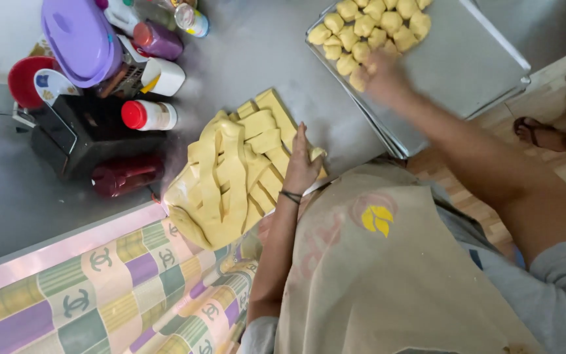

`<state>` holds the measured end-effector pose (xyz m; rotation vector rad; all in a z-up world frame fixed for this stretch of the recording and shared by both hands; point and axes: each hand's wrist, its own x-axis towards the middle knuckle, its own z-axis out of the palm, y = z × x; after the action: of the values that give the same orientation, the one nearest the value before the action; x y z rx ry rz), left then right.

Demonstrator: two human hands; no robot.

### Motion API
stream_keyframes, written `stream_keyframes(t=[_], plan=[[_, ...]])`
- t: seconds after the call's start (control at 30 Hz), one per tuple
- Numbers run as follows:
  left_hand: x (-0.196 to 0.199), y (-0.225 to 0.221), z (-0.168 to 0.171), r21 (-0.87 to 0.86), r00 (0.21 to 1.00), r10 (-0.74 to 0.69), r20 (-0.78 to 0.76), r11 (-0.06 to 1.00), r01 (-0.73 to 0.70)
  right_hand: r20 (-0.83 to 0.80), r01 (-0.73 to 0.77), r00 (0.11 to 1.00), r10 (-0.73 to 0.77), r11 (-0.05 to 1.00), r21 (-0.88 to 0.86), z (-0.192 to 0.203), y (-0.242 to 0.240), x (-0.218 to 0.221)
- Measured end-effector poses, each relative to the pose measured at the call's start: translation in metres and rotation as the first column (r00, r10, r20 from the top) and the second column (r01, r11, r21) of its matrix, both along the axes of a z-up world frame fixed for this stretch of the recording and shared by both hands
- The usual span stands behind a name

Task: Shaping strips of dough into small individual portions and arranging them on a baking tray.

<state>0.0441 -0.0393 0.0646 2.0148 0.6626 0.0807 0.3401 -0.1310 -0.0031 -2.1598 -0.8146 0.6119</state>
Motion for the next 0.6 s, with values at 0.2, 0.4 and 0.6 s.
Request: stream_keyframes(t=[0.2,0.4,0.6], plan=[[-0.022,0.021,-0.035,-0.32,0.97,-0.157,-0.186,0.943,0.091,-0.246,-0.386,0.877,0.413,0.91,0.153,0.004,0.0,-0.181],[-0.032,0.025,-0.003,-0.18,0.991,-0.11,-0.069,0.979,0.096,-0.209,-0.468,0.86,0.465,0.883,0.04,0.059,-0.016,-0.173],[-0.018,0.031,0.068,0.03,0.998,-0.062,-0.021,0.998,0.063,-0.323,-0.44,0.822,0.468,0.884,0.16,0.116,0.002,-0.185]])
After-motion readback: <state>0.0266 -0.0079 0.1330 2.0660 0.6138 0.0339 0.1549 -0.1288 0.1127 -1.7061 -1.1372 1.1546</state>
